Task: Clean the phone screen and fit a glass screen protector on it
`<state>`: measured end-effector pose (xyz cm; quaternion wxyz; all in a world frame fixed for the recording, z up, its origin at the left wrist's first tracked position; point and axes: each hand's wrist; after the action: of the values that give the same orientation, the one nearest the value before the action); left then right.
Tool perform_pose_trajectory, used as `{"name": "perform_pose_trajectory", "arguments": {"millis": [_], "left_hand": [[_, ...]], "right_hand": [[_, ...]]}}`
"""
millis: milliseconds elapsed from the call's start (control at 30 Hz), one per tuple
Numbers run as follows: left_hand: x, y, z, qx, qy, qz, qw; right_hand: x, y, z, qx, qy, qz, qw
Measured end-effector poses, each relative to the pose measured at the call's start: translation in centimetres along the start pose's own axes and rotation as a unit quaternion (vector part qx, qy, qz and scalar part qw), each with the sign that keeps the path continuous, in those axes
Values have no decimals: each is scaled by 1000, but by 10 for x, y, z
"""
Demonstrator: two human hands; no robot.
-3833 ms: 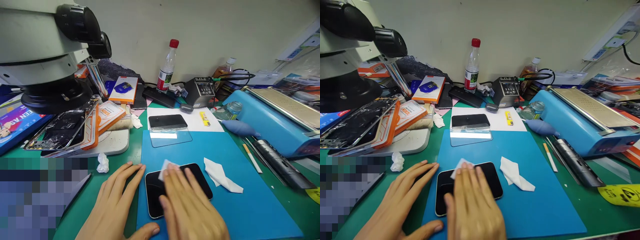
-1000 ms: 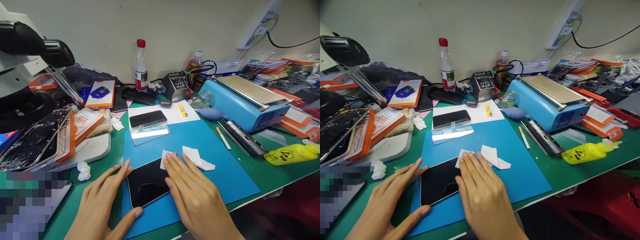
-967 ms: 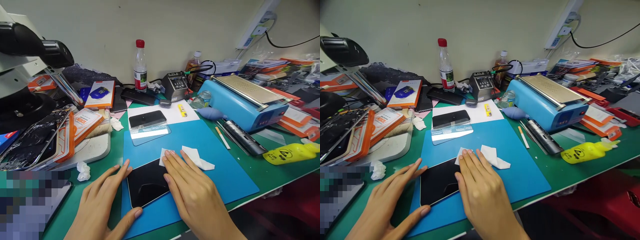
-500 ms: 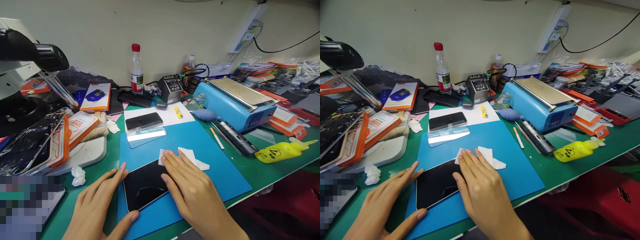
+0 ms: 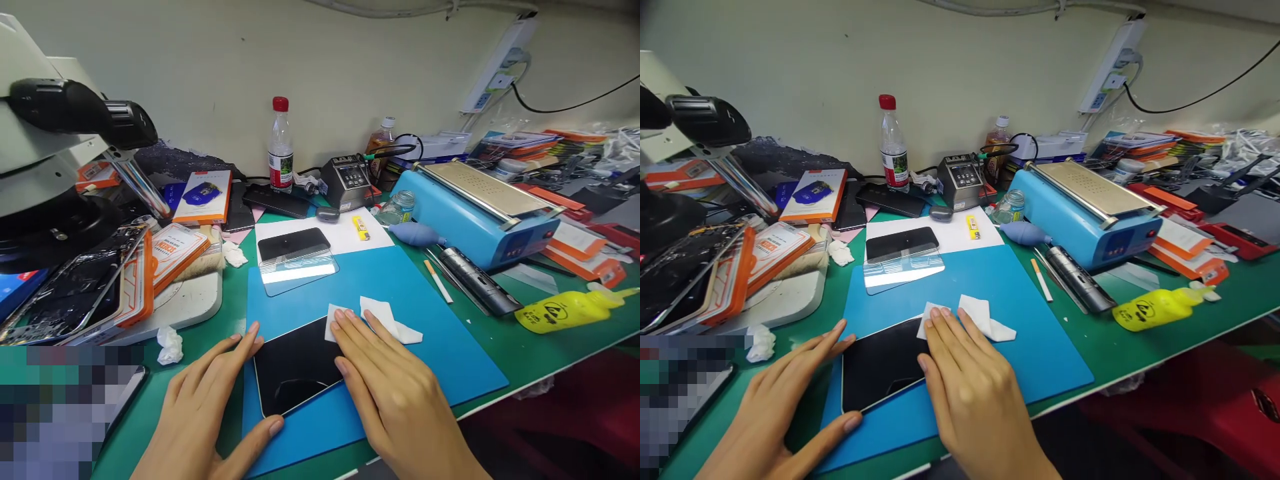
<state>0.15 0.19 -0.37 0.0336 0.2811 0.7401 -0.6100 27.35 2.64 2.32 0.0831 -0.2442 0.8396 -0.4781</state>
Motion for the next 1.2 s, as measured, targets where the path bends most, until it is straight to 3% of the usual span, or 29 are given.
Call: {"name": "perform_pose_trajectory", "arguments": {"millis": [167,267,433,567,700,767,833,1000,1200], "left_hand": [[-10,-5,-2,8,-24,19,999],[-14,-8,-2,6,-29,22,999],[-2,-6,0,14,-7,18,1000],[9,-5,0,19,48,5,999],[7,-8,-1,11,38,7,999],[5,-10,-2,22,30,7,999],[4,-10,-2,23,29,7,999],[4,-8,-2,-12,52,8,999],[6,-10,2,32,22,12,999]], "right_hand": [[-4,-6,28,-12,-29,10,999],[-4,-7,31,-26,-37,16,999],[29,12,8,-39,-1,-5,999],[51,23,15,-70,-42,-57,995],[26,6,29,-30,-41,7,999],[14,-2,31,-43,-33,52,997],[17,1,31,-48,-32,70,996],[53,24,32,-78,-31,-1,996],[27,0,30,-33,-16,8,999]]}}
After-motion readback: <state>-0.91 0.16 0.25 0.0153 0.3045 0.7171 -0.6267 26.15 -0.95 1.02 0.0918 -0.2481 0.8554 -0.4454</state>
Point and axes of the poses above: each hand's wrist, its own z-axis away from the middle knuckle, its own y-axis out of the palm, x = y × z, and after that the axes turned 7 degrees about y, right-handed
